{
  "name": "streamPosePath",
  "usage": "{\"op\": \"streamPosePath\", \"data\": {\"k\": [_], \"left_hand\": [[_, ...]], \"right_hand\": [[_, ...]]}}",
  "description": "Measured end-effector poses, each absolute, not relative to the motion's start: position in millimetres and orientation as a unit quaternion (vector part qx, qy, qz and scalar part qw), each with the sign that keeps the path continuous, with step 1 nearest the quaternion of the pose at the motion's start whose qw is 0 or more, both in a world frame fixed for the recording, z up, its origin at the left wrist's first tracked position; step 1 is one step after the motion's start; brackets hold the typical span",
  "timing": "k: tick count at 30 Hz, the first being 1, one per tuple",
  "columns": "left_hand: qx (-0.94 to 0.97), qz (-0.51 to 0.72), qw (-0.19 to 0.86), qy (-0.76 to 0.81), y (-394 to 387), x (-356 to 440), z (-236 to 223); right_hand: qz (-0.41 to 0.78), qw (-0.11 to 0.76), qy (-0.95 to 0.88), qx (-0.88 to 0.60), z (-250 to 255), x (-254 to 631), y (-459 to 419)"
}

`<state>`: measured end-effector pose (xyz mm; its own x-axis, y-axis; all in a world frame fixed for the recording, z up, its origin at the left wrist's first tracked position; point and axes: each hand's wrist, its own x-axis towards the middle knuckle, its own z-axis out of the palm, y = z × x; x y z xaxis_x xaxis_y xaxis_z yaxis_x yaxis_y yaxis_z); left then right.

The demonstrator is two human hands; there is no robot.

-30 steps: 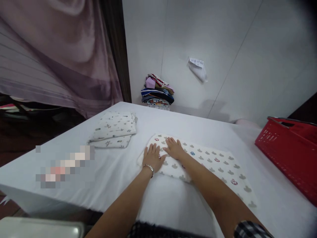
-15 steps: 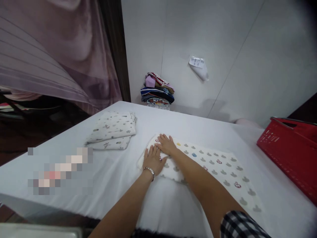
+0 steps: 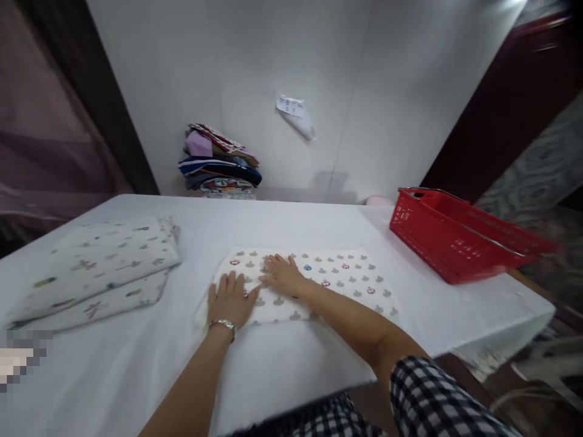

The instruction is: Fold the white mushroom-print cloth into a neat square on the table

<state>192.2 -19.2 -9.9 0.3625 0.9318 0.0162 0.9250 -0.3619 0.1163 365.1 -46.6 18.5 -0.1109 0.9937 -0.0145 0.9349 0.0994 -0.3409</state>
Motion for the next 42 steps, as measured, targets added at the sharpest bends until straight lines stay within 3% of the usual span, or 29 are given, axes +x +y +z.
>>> {"op": "streamPosePath", "data": {"k": [14,17,20,27,42], "left_hand": [[0.828,0.054,0.063,0.554,-19,193,-1],[0.828,0.057,0.060,0.554,-19,193,-1],[0.828,0.055,0.049,0.557,-20,193,-1],[0.830,0.065,0.021,0.554,-19,194,-2],[0.823,0.045,0.028,0.566,-20,194,-2]], "right_hand": [[0.020,-0.013,-0.475,-0.880,7,559,-208],[0.057,0.011,-0.467,-0.883,1,570,-222],[0.093,0.086,-0.429,-0.894,-3,577,-222],[0.060,0.218,-0.364,-0.903,7,600,-198],[0.057,0.188,-0.307,-0.931,13,616,-147]]}}
